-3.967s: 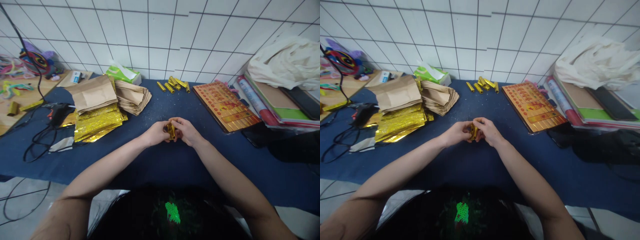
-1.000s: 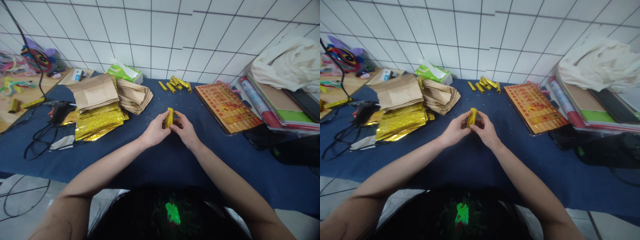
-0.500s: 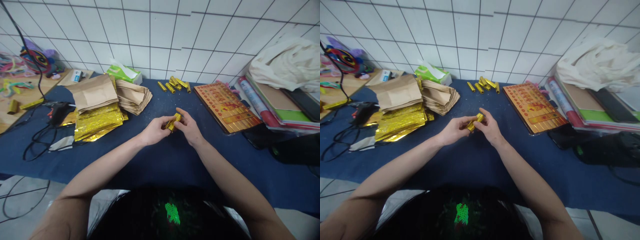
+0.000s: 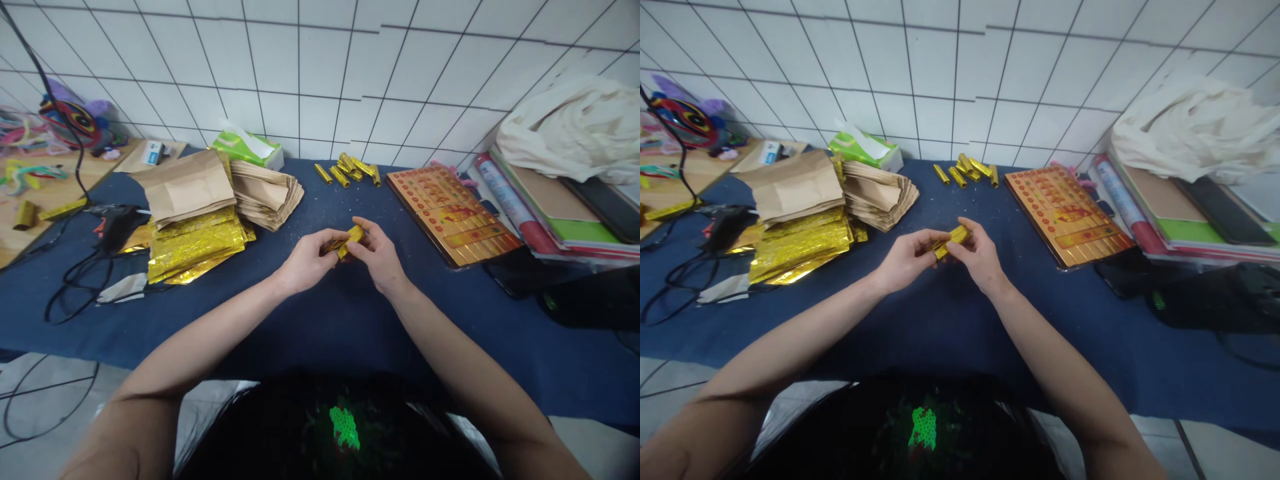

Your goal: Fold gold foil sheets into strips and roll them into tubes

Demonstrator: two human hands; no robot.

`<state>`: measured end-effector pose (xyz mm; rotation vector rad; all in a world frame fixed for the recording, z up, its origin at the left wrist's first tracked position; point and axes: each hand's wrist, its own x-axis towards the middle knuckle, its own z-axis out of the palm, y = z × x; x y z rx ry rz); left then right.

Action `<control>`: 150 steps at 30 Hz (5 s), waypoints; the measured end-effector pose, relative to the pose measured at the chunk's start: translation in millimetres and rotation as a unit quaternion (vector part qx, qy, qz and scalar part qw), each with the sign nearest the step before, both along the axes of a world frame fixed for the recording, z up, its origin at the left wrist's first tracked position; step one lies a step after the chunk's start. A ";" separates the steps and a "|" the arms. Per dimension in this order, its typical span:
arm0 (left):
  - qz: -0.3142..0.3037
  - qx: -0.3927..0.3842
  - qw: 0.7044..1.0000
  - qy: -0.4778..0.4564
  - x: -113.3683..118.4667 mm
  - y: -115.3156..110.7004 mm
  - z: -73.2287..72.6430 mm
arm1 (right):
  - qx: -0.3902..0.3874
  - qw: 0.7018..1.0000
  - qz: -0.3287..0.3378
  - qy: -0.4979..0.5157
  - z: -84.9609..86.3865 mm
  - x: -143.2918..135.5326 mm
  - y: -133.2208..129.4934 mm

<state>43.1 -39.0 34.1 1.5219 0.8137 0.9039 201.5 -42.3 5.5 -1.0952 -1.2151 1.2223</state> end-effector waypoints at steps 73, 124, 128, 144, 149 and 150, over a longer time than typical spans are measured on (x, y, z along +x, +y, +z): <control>0.196 -0.102 0.966 -0.136 3.6 2.4 5.2 | 0.107 0.987 -0.103 -0.055 12.6 -14.0 -21.8; 0.142 -0.077 0.987 -0.015 -6.3 9.4 -0.1 | 0.285 0.894 -0.012 -0.344 4.1 -6.7 -18.7; 0.141 -0.110 0.983 -0.043 -5.9 9.6 4.0 | 0.244 0.915 -0.015 -0.320 4.4 -6.9 -18.1; 0.079 -0.087 0.991 -0.063 -5.4 9.0 0.2 | 0.139 0.968 -0.057 -0.203 4.5 -6.0 -17.9; 0.086 -0.096 0.989 -0.079 -4.1 7.4 2.5 | 0.134 0.966 -0.073 -0.207 6.1 -6.3 -19.9; 0.082 -0.108 0.987 -0.086 -3.9 7.3 2.8 | 0.135 0.966 -0.078 -0.208 6.4 -6.2 -20.1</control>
